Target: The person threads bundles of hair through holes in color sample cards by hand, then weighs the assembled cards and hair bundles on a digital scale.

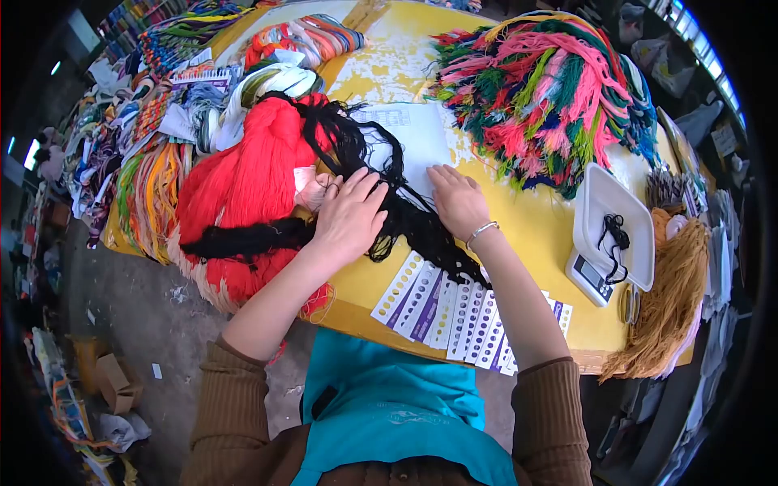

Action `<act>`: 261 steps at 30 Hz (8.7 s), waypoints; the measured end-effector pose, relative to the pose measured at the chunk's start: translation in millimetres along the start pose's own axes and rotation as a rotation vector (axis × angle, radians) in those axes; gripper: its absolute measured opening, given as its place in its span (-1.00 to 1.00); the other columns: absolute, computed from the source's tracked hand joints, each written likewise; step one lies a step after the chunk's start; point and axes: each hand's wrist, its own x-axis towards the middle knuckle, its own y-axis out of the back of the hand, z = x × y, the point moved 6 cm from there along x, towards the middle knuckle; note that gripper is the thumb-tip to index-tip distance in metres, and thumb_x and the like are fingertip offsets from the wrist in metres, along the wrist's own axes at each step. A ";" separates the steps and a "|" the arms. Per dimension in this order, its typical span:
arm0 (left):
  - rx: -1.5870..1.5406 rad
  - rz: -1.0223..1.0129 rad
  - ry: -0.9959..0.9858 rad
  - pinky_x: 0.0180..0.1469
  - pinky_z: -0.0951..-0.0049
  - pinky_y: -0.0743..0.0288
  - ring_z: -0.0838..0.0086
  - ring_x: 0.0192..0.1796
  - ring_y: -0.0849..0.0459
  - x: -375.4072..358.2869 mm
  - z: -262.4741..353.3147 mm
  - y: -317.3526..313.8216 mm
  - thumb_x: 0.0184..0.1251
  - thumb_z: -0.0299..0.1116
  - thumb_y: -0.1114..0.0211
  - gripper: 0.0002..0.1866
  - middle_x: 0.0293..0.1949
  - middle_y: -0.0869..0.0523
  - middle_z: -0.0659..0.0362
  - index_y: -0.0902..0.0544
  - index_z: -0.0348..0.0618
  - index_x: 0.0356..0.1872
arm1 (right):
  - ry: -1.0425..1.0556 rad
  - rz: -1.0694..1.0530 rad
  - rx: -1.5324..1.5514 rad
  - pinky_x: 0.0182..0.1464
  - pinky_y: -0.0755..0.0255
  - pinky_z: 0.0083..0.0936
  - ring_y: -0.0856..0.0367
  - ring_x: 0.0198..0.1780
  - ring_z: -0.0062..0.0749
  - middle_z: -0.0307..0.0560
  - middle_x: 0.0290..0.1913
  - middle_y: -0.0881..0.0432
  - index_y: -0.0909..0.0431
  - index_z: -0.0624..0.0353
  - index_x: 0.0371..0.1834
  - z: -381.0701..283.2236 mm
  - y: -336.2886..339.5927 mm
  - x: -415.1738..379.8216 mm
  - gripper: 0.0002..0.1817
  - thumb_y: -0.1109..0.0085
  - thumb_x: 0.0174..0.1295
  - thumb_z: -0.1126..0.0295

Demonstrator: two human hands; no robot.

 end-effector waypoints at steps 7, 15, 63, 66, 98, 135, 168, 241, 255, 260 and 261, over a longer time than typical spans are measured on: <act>0.027 -0.007 -0.030 0.38 0.09 -0.19 0.18 0.36 -0.39 -17.9 -12.0 -3.0 0.26 -0.24 -0.27 -0.58 0.22 -0.53 0.02 -0.59 -0.20 0.11 | -0.073 -0.027 -0.102 0.43 -0.11 -0.01 -0.24 0.48 -0.27 -0.10 0.44 -0.34 -0.31 0.07 0.37 8.0 -10.2 -0.9 -0.50 0.06 0.38 0.24; -0.126 -0.022 0.074 0.26 0.08 -0.32 0.18 0.23 -0.50 -50.3 -3.8 42.0 0.21 -0.33 -0.30 -0.63 0.12 -0.58 0.04 -0.61 -0.17 0.05 | -0.143 -0.025 -0.189 0.44 -0.10 -0.02 -0.22 0.49 -0.27 -0.09 0.45 -0.32 -0.31 0.12 0.38 6.0 -13.0 -1.0 -0.47 0.06 0.38 0.19; -0.746 0.115 0.378 -0.02 0.46 -0.45 0.44 -0.12 -0.59 -257.6 45.7 165.0 0.05 -0.55 -0.26 -0.68 -0.09 -0.57 0.09 -0.60 -0.22 -0.09 | -0.066 -0.086 2.034 0.10 -0.40 -0.61 -0.53 0.02 -0.60 -0.20 -0.01 -0.57 -0.43 0.22 0.04 -266.9 44.9 -128.4 -0.65 -0.14 0.19 0.68; -0.999 0.393 0.538 0.15 0.41 -0.44 0.45 0.02 -0.58 -251.5 43.5 177.1 0.00 -0.63 -0.23 -0.46 0.04 -0.56 0.09 -0.47 -0.26 0.14 | 0.209 0.231 1.246 -0.08 -0.52 -0.47 -0.65 -0.15 -0.26 -0.05 -0.14 -0.59 -0.50 0.19 -0.03 -268.8 87.5 -129.8 -0.64 -0.23 0.07 0.65; -0.991 0.306 0.491 -0.26 0.60 -0.50 0.65 -0.28 -0.62 -202.3 28.0 246.5 0.38 -0.55 -0.17 -0.78 -0.25 -0.68 0.21 -0.59 -0.26 0.01 | -0.046 -0.286 1.633 -0.19 -0.42 -0.73 -0.52 -0.29 -0.73 -0.28 -0.28 -0.64 -0.58 0.33 -0.15 -245.0 86.2 -126.0 -0.86 -0.18 0.23 0.63; -0.641 0.625 0.143 -0.24 0.63 -0.49 0.67 -0.31 -0.63 -165.9 33.5 329.1 0.24 -0.60 -0.15 -0.75 -0.35 -0.72 0.22 -0.68 -0.23 -0.09 | 0.147 -0.282 1.594 -0.15 -0.54 -0.59 -0.65 -0.29 -0.56 -0.12 -0.26 -0.69 -0.59 0.40 -0.14 -293.5 121.8 -118.5 -0.83 0.00 0.30 0.67; -0.591 0.276 0.386 0.00 0.40 -0.49 0.39 -0.06 -0.67 -144.0 -19.8 254.3 0.23 -0.20 -0.39 -0.71 -0.16 -0.69 0.02 -0.71 -0.26 -0.24 | -0.271 -0.196 2.229 -0.18 -0.66 -0.48 -0.71 -0.27 -0.42 -0.08 -0.24 -0.70 -0.57 0.23 -0.11 -277.8 72.3 -101.2 -0.82 -0.03 0.44 0.36; -1.366 0.484 0.657 -0.55 0.66 -0.11 0.72 -0.66 -0.24 -176.5 -41.1 245.7 0.36 -0.39 -0.15 -0.84 -0.69 -0.29 0.43 -0.52 -0.13 -0.45 | -0.372 -0.338 1.541 -0.61 -0.34 -0.62 -0.41 -0.67 -0.59 -0.23 -0.63 -0.46 -0.55 0.34 -0.29 -239.0 7.6 -96.0 -0.91 -0.15 0.27 0.51; -0.941 0.201 0.656 -0.68 0.70 -0.04 0.79 -0.72 -0.19 -222.8 -60.9 346.8 0.48 -0.27 -0.14 -0.78 -0.68 -0.27 0.46 -0.58 -0.23 -0.24 | -0.048 -0.210 1.439 0.17 -0.46 -0.49 -0.58 0.09 -0.42 -0.08 0.02 -0.64 -0.51 0.33 0.13 -278.8 8.8 -106.6 -0.59 -0.28 0.21 0.46; -0.980 -0.071 0.737 -0.60 0.71 -0.14 0.79 -0.62 -0.38 -213.5 -15.5 280.3 0.40 -0.28 -0.18 -0.82 -0.62 -0.48 0.42 -0.63 -0.17 -0.27 | 0.119 -0.242 1.749 -0.10 -0.51 -0.55 -0.60 -0.15 -0.53 -0.15 -0.11 -0.61 -0.40 0.35 0.15 -347.0 88.5 -88.5 -0.56 -0.26 0.23 0.46; -1.117 -0.104 0.633 -0.56 0.73 -0.21 0.77 -0.56 -0.45 -212.3 -6.4 269.7 0.42 -0.27 -0.16 -0.80 -0.59 -0.53 0.39 -0.62 -0.17 -0.28 | 0.226 -0.322 1.739 -0.21 -0.47 -0.60 -0.56 -0.25 -0.60 -0.21 -0.22 -0.58 -0.42 0.32 -0.03 -356.5 75.9 -79.8 -0.69 -0.27 0.22 0.47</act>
